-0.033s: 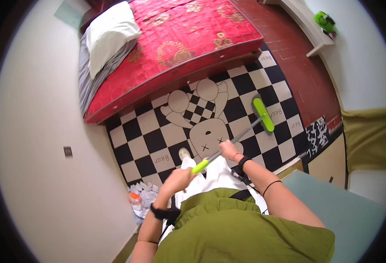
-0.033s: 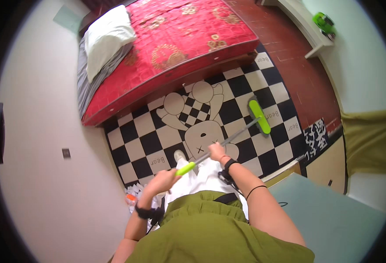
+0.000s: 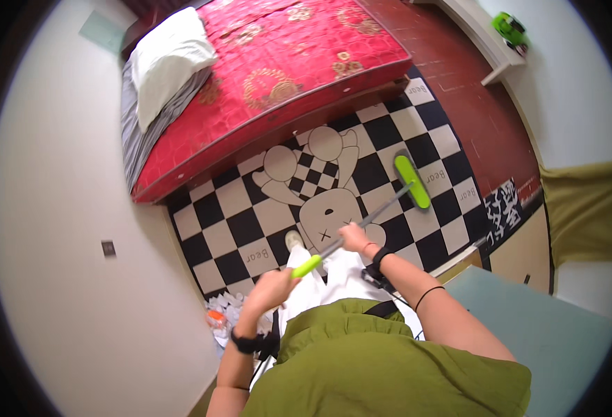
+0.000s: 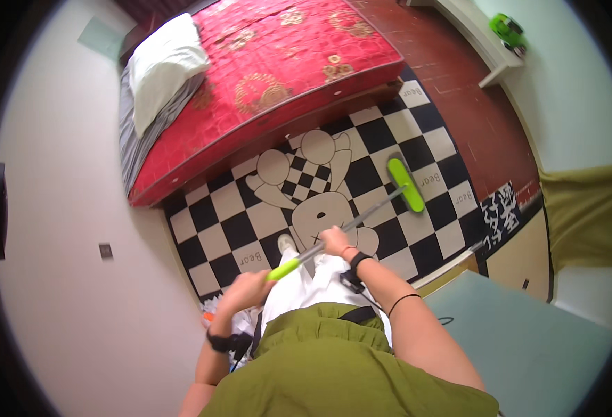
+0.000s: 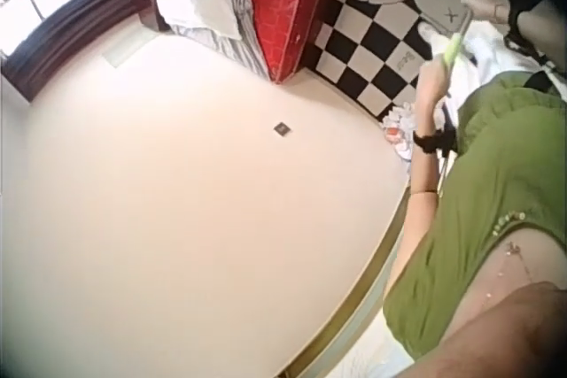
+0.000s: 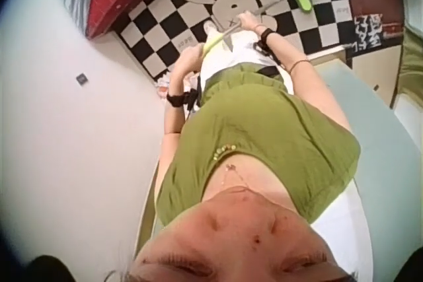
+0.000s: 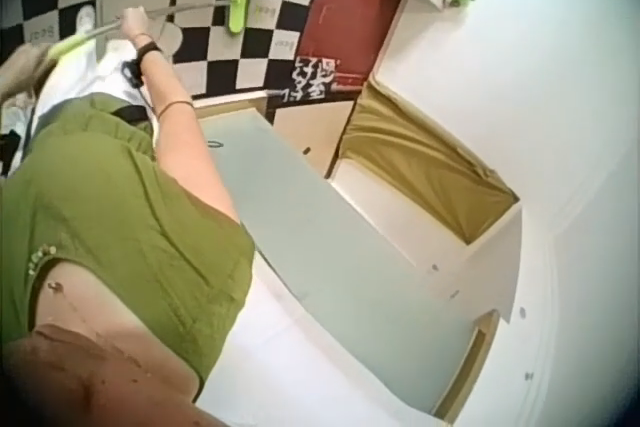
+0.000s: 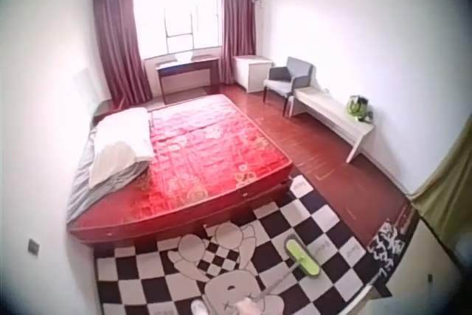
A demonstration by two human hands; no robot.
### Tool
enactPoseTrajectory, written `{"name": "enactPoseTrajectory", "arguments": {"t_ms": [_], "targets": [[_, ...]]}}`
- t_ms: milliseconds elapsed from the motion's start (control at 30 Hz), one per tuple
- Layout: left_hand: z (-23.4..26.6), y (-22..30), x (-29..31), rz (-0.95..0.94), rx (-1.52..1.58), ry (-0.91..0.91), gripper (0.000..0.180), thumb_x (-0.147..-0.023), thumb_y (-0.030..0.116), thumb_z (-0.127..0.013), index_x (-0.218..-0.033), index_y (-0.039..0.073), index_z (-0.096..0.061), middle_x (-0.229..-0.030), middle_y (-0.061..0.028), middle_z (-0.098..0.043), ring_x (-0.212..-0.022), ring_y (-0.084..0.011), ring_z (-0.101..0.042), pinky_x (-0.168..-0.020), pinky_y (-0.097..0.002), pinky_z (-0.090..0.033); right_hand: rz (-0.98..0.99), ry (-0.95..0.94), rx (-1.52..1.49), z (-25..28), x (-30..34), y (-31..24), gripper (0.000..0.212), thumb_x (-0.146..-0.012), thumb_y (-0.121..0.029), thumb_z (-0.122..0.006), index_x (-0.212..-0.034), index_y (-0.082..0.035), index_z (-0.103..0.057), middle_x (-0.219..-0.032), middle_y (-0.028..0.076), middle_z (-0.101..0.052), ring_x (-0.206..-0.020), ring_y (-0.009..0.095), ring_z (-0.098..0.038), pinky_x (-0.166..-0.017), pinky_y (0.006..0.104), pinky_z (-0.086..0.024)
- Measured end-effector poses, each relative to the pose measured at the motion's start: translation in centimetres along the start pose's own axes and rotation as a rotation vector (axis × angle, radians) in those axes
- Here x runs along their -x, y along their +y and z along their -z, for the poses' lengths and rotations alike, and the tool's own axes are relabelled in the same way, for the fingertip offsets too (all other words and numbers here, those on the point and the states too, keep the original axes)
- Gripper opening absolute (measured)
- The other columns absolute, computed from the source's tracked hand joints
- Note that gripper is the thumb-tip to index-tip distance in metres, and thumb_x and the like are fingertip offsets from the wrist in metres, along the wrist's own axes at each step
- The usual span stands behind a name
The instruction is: The person is mopping the floor around a bed and a desk using a microfiber mop.
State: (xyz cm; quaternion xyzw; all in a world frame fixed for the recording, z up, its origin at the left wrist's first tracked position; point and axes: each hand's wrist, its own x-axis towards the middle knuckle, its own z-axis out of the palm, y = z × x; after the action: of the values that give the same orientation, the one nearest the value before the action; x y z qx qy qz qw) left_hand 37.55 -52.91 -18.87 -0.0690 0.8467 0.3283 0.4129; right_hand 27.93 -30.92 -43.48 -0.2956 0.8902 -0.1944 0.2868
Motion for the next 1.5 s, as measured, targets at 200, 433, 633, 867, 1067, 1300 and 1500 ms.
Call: {"name": "enactPoseTrajectory", "arguments": {"t_ms": [200, 433, 633, 867, 1067, 1300, 1500], "targets": [[10.0, -5.3, 8.7, 0.067, -0.073, 0.249, 0.027, -0.079, 0.025, -0.066, -0.085, 0.0, -0.059, -0.05, -0.0145, -0.056, -0.045, -0.0248, -0.06, -0.047, -0.0342, -0.047, 0.142, -0.031, -0.332, 2.2, -5.8, -14.9, 0.022, -0.061, -0.029, -0.07, -0.072, -0.01, -0.066, -0.07, 0.015, -0.063, -0.074, 0.034, -0.063, -0.069, 0.0424, -0.051], [19.2, -4.8, 6.7, 0.319, -0.447, 0.312, 0.03, -0.068, 0.025, -0.076, -0.077, 0.002, -0.061, -0.052, -0.0107, -0.059, -0.042, -0.0196, -0.059, -0.044, -0.03, -0.047, 0.164, -0.176, -0.39, 5.3, -13.0, -20.5, 0.028, -0.063, -0.03, -0.072, -0.076, -0.006, -0.067, -0.077, 0.016, -0.065, -0.078, 0.033, -0.063, -0.069, 0.0415, -0.051], [25.6, -6.7, 0.9, 0.232, -0.388, 0.111, 0.024, -0.064, 0.018, -0.076, -0.073, 0.001, -0.062, -0.055, -0.0092, -0.061, -0.044, -0.0176, -0.062, -0.045, -0.0259, -0.048, -0.106, -0.122, -0.362, 7.1, -17.1, -21.6, 0.017, -0.068, -0.012, -0.063, -0.083, -0.005, -0.067, -0.087, 0.016, -0.066, -0.085, 0.03, -0.064, -0.071, 0.0402, -0.052], [22.4, -8.9, -7.5, 0.005, -0.332, 0.098, 0.035, -0.065, 0.025, -0.077, -0.076, -0.002, -0.058, -0.057, -0.0158, -0.06, -0.046, -0.0221, -0.062, -0.045, -0.0326, -0.049, -0.275, 0.093, -0.36, 5.0, -16.5, -13.9, 0.013, -0.064, -0.011, -0.061, -0.075, -0.007, -0.066, -0.076, 0.016, -0.065, -0.08, 0.033, -0.064, -0.064, 0.0448, -0.052], [17.3, -4.8, -13.4, -0.025, -0.3, -0.018, 0.033, -0.07, 0.022, -0.073, -0.076, -0.005, -0.054, -0.055, -0.0147, -0.058, -0.045, -0.022, -0.062, -0.042, -0.0316, -0.048, -0.407, 0.137, -0.184, 4.0, -13.5, -6.1, 0.011, -0.072, -0.015, -0.058, -0.076, -0.013, -0.068, -0.082, 0.005, -0.065, -0.093, 0.023, -0.058, -0.067, 0.0446, -0.05], [11.8, 3.8, -20.9, 0.128, -0.014, -0.316, 0.036, -0.077, 0.025, -0.07, -0.086, -0.004, -0.052, -0.063, -0.0036, -0.05, -0.044, -0.0097, -0.047, -0.039, -0.0247, -0.04, -0.622, 0.435, -0.188, 4.8, -8.2, 4.5, 0.012, -0.074, -0.011, -0.055, -0.072, -0.009, -0.067, -0.093, 0.009, -0.052, -0.099, 0.026, -0.048, -0.074, 0.0403, -0.046], [5.7, 14.6, -26.3, 0.101, 0.133, -0.346, 0.032, -0.082, 0.027, -0.065, -0.086, 0.001, -0.047, -0.062, 0.0001, -0.044, -0.045, -0.0071, -0.042, -0.039, -0.0218, -0.037, -0.742, 0.638, -0.115, 8.7, -4.1, 16.5, 0.014, -0.076, -0.012, -0.054, -0.071, -0.008, -0.066, -0.093, 0.008, -0.052, -0.099, 0.025, -0.048, -0.071, 0.0371, -0.046]]}}
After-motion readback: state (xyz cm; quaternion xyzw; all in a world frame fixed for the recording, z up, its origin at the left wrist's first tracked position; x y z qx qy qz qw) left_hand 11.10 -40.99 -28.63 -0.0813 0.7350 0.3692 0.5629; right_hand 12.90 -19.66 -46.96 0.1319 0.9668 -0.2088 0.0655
